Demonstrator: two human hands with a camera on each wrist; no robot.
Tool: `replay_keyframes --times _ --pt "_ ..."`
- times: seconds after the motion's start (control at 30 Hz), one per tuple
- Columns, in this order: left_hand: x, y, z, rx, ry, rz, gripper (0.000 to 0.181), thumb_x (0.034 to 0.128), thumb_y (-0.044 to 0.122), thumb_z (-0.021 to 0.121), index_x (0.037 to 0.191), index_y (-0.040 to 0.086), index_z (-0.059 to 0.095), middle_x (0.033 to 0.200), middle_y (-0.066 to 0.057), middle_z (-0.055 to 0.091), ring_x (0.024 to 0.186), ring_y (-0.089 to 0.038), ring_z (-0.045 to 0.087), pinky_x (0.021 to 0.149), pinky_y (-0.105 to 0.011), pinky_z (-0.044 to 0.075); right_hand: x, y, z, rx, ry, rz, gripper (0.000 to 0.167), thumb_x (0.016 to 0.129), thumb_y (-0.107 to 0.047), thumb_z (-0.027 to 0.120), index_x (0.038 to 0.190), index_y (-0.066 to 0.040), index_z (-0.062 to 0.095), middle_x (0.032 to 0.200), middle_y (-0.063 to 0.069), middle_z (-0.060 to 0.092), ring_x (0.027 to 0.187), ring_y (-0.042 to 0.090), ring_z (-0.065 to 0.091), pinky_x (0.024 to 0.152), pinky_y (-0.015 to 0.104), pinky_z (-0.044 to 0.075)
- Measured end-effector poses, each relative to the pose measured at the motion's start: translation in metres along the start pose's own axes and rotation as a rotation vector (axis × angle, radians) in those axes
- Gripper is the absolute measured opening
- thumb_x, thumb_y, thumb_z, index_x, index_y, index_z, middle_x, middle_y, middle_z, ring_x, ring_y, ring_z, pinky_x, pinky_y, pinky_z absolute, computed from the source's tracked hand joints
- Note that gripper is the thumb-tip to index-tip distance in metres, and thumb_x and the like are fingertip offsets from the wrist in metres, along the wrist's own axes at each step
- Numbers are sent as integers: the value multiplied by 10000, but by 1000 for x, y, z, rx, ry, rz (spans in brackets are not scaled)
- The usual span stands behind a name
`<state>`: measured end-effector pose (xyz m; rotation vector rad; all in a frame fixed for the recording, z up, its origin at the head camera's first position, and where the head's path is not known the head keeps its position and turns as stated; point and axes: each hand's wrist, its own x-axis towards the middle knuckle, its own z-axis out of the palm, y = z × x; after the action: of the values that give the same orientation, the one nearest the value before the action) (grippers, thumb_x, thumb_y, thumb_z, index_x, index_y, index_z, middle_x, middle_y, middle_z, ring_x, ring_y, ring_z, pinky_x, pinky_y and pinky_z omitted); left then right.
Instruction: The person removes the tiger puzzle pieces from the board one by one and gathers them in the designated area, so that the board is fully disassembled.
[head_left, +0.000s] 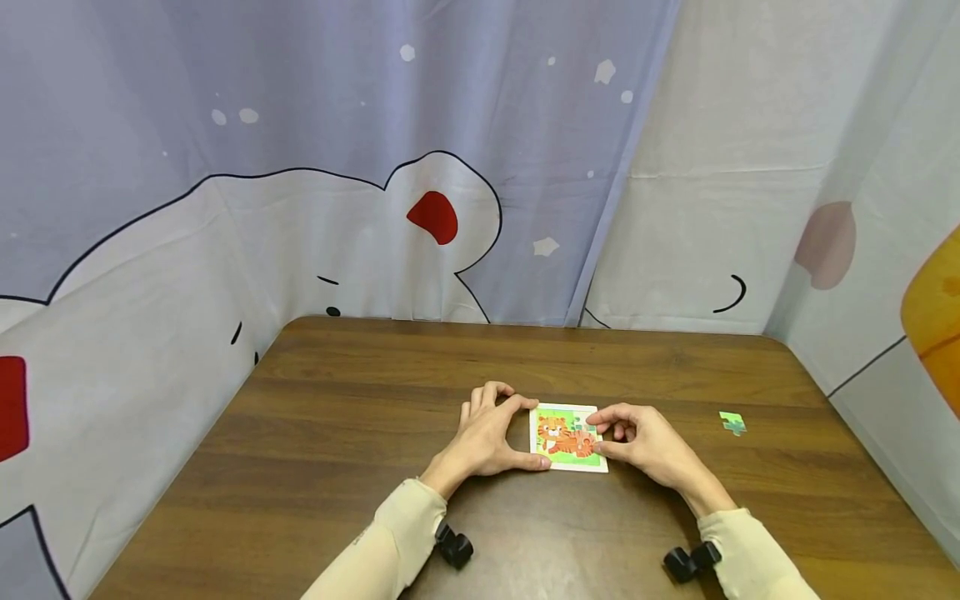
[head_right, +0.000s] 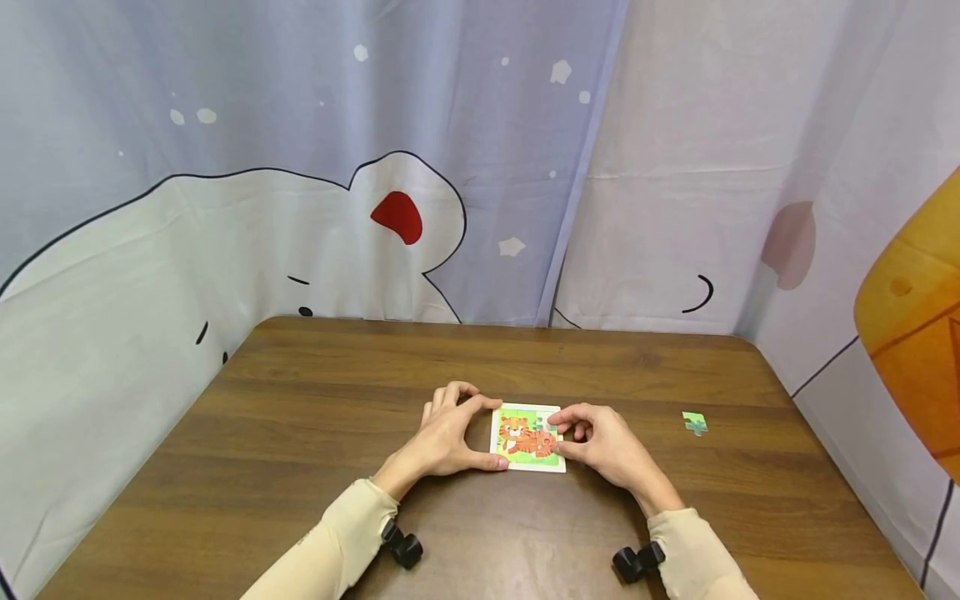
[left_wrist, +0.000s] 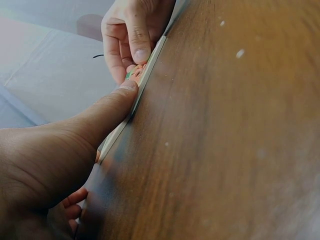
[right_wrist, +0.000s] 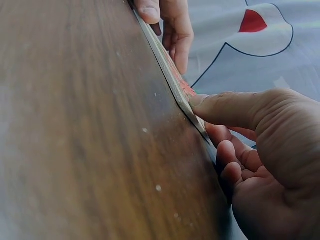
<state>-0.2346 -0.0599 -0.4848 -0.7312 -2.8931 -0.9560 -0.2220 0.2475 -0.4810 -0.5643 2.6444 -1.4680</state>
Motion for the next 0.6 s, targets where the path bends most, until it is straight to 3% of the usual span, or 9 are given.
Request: replay_keyframes --times 0.23,0.6 --pt "0 0 0 10 -4 -5 906 749 632 997 1520 280 676 1566 -87 456 1419 -325 395 1101 -524 343 0 3 1 -33 24 -6 252 930 -109 914 1166 -83 831 1007 27 765 821 94 600 689 226 490" --pt "1 -1 1 16 -3 -3 910 750 640 993 1524 284 672 1561 -86 457 1422 -327 394 1111 -527 342 0 4 -4 78 7 1 284 959 -135 895 1223 -60 821 996 93 733 788 104 601 642 217 486"
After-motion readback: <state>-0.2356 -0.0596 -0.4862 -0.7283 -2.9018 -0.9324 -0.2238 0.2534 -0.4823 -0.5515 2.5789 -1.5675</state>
